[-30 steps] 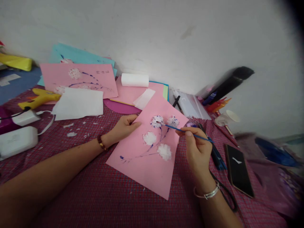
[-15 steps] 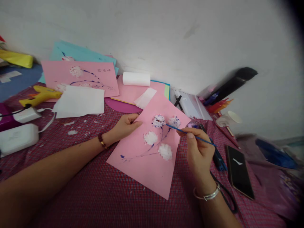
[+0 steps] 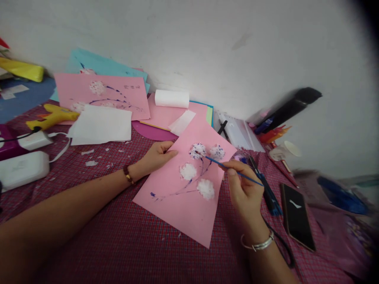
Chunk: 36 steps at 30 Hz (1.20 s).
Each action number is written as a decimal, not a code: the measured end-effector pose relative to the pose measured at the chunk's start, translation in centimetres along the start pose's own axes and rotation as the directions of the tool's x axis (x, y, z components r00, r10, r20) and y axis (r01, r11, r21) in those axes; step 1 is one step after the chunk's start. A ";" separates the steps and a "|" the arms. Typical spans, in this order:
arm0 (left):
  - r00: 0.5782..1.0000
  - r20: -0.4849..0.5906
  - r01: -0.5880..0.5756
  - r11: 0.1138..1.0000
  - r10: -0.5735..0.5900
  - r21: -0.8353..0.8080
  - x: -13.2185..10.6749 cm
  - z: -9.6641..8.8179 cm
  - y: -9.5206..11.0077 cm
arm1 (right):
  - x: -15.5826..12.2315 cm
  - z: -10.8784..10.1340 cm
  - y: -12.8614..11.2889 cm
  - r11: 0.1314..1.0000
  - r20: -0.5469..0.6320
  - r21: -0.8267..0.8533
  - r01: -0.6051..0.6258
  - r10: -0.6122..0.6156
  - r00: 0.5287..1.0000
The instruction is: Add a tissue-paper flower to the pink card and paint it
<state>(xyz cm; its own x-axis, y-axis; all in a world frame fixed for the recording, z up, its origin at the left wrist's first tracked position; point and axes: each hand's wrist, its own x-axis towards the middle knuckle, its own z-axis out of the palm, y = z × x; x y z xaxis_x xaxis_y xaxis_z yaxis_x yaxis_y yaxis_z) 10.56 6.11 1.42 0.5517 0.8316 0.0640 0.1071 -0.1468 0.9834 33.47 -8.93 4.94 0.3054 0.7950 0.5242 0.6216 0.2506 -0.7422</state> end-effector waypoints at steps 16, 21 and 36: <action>0.993 -0.013 0.114 0.984 -0.117 -0.136 0.0 0.0 0.0 | -0.2 0.8 0.3 0.997 -0.021 0.075 -0.014 0.015 1.000; 0.994 -0.016 0.105 0.981 -0.109 -0.164 0.1 0.1 0.1 | -0.2 1.7 0.4 0.996 0.065 0.014 0.090 -0.091 0.994; 0.993 -0.015 0.112 0.982 -0.116 -0.152 0.0 0.0 0.2 | -0.3 1.3 0.3 0.995 0.021 0.013 0.101 -0.102 0.995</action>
<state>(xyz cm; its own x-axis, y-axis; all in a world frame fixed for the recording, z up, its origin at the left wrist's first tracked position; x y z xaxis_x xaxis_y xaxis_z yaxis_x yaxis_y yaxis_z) 10.59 6.13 1.58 0.5230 0.8510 -0.0477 0.0416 0.0304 0.9987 32.64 -8.32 4.01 0.2257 0.7767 0.5880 0.6401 0.3368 -0.6905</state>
